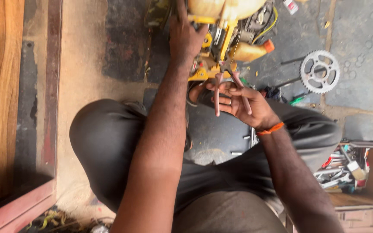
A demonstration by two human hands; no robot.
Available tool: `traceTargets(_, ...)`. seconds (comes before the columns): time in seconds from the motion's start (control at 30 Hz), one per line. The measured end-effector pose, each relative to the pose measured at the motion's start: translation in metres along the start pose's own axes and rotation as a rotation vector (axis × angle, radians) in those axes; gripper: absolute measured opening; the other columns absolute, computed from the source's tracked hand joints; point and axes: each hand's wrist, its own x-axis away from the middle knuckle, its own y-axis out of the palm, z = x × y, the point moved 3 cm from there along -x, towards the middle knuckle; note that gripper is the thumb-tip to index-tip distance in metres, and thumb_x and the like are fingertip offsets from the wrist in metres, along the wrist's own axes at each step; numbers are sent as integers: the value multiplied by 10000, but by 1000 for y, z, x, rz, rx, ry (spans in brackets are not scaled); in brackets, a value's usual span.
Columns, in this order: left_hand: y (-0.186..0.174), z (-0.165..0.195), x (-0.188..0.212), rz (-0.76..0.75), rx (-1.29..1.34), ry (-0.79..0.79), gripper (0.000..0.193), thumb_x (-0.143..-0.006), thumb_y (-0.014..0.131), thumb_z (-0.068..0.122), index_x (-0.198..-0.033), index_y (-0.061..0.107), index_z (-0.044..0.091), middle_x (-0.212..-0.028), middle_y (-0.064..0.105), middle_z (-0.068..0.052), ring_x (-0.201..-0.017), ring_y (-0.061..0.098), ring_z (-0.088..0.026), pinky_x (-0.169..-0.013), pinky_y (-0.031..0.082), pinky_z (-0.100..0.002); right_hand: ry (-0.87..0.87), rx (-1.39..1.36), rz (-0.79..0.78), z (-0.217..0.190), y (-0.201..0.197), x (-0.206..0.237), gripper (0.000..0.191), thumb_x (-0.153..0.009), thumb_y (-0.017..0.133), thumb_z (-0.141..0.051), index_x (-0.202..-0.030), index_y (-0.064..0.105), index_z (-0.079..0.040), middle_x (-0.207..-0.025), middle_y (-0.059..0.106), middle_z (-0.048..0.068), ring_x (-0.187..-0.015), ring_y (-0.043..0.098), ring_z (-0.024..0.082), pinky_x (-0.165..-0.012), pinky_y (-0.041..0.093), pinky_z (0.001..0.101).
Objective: The person sits on the floor and works on a small yellow engine attached to a plastic tank. They use a screwdriver to loosen a bolt, then a wrench to remove it, and finally a socket wrench to adjust another part of the engine.
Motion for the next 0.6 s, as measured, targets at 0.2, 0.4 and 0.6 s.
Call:
traceTargets(0.2,-7,-5,6,-36,29,-102,918,-920,716,392,-1603,128,214,-1543,310,-365,-1313,530,-508,-974,578,-517,34,-69,-83,-14,-29,-40,486,-925,553,-138,-1375,539,43,-1442,581,266,-1272,630,365,-1059,548,501)
traceTargets(0.4,-9,-11,14,-101,-16,-158,838,-974,616,463,-1625,127,265,-1579,313,-329,-1270,596,-487,-906,624,-514,-5,-113,-106,-24,-48,-68,434,-982,556,-155,-1365,575,48,-1474,562,299,-1320,615,408,-1011,577,488)
traceTargets(0.6,-5,-19,16,-122,-69,-157,820,-996,592,544,-1618,111,314,-1562,334,-342,-1199,653,-479,-826,656,-496,-33,-174,-187,-24,-61,-79,493,-1011,522,-207,-1388,601,101,-1474,559,344,-1307,620,425,-966,608,501)
